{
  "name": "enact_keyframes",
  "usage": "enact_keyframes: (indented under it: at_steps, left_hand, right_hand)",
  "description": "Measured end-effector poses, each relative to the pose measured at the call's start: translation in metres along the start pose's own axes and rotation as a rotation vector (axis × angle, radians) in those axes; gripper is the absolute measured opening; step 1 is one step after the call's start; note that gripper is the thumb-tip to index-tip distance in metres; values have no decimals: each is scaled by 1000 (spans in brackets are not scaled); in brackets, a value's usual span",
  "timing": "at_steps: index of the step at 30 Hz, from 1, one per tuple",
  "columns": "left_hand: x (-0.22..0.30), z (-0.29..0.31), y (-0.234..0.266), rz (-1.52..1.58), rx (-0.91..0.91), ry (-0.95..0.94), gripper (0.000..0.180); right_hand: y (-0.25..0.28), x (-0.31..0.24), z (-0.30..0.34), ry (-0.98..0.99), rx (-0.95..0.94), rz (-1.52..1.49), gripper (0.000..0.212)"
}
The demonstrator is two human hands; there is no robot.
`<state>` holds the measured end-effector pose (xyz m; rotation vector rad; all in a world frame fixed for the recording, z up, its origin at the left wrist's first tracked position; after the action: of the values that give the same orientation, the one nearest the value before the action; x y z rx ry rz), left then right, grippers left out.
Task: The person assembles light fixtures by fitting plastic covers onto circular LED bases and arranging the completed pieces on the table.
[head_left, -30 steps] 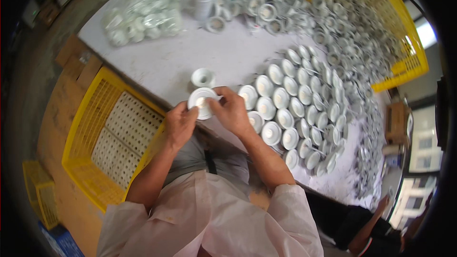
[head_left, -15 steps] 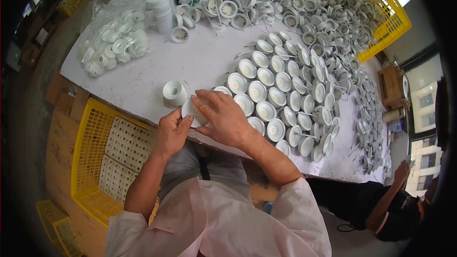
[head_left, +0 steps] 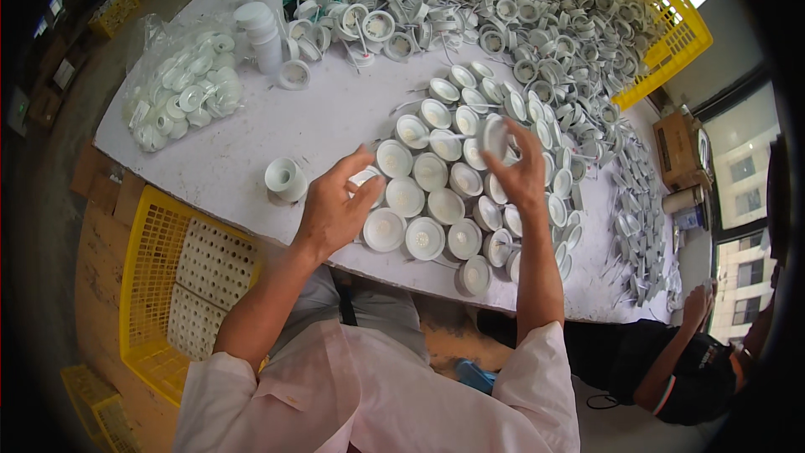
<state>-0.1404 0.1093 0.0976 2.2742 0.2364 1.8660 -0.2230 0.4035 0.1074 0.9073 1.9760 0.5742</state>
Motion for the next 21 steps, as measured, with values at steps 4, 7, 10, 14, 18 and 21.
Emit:
enact_keyframes:
  at_steps: [4,7,10,14,18,21]
  left_hand:
    - [-21,20,10,84,52,-63,32]
    - [-21,36,15,64,-2,29,23]
    - [-31,50,20,136,-13,79,21]
    - [-36,61,32,156,-56,179,21]
    - [-39,64,36,207,-65,208,20]
    - [-37,65,38,239,-66,237,19]
  right_hand:
    - [6,50,-21,-246,68,351,62]
    - [-2,60,-24,-369,16,470,62]
    - [-13,65,-24,-357,10,593,60]
    - [-16,67,-26,-427,-81,624,60]
    - [-18,71,-27,-447,-141,690,64]
    - [-18,62,-31,-463,-198,706,64]
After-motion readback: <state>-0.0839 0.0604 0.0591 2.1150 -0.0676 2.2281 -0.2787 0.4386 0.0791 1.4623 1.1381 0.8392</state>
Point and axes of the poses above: each hand's wrist, its own z-axis away from the middle knuckle, its own y-axis out of the back of the hand, x = y × z, the point moved 2 cm from there along -z, towards the middle knuckle, and after that the axes turned 5 degrees about -y, right-handed, at the moved point
